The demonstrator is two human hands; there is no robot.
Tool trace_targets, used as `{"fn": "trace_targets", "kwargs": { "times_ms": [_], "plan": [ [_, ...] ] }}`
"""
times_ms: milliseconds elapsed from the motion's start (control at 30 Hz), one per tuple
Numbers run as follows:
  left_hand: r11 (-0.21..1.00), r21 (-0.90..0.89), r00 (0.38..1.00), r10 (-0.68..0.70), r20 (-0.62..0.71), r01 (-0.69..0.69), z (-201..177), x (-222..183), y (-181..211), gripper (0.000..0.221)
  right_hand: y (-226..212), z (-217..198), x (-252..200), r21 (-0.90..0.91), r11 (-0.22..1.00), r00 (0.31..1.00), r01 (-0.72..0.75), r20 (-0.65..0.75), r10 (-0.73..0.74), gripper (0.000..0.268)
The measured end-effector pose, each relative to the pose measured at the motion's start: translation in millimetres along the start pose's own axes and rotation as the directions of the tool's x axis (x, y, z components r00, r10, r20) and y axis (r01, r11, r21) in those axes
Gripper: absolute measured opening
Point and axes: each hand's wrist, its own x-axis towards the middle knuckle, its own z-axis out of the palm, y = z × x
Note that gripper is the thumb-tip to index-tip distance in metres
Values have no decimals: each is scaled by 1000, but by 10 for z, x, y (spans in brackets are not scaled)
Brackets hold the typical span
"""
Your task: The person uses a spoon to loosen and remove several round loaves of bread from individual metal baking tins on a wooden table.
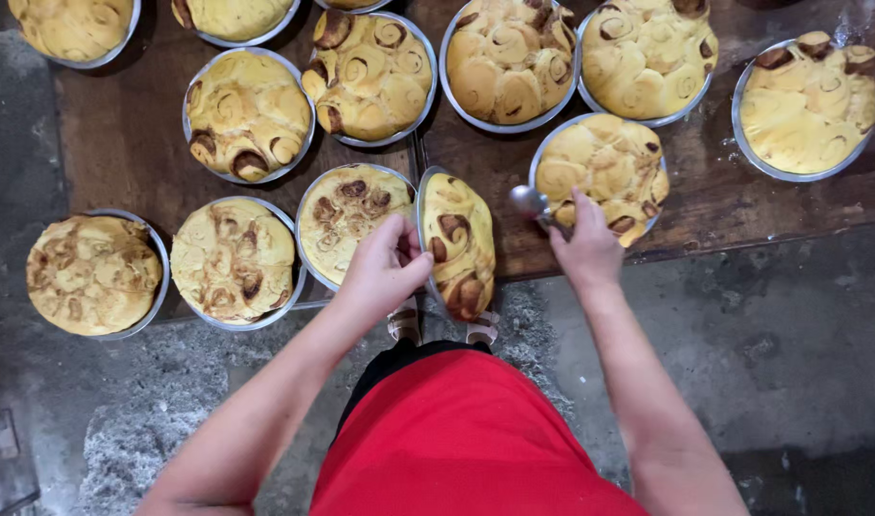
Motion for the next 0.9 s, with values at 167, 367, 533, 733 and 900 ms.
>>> {"fn": "trace_targets", "kwargs": {
  "times_ms": [167, 367, 533, 733, 900],
  "plan": [
    [990, 132, 997, -64, 45, 57, -190, -14, 29, 17, 126, -56, -58, -35, 999, 997, -37, 67, 39, 71],
    [990, -31, 989, -136, 52, 138, -188, -39, -64, 17, 43, -352, -115, -156, 966, 967, -204, 122, 224, 63],
    [968, -215, 991, -117, 70, 129, -33, 64, -119, 18, -580, -772, -298, 434, 866, 964, -246, 200, 174, 22],
    [997, -77, 999, 26, 47, -23, 177, 146, 62, 17, -1151, -1007, -344, 613, 774, 986, -158, 140, 90, 20],
    [970, 241, 1000, -28, 11, 25, 250, 52, 387, 20, -1234, -1054, -313, 562, 761, 942, -326, 261, 210, 22]
  ]
}}
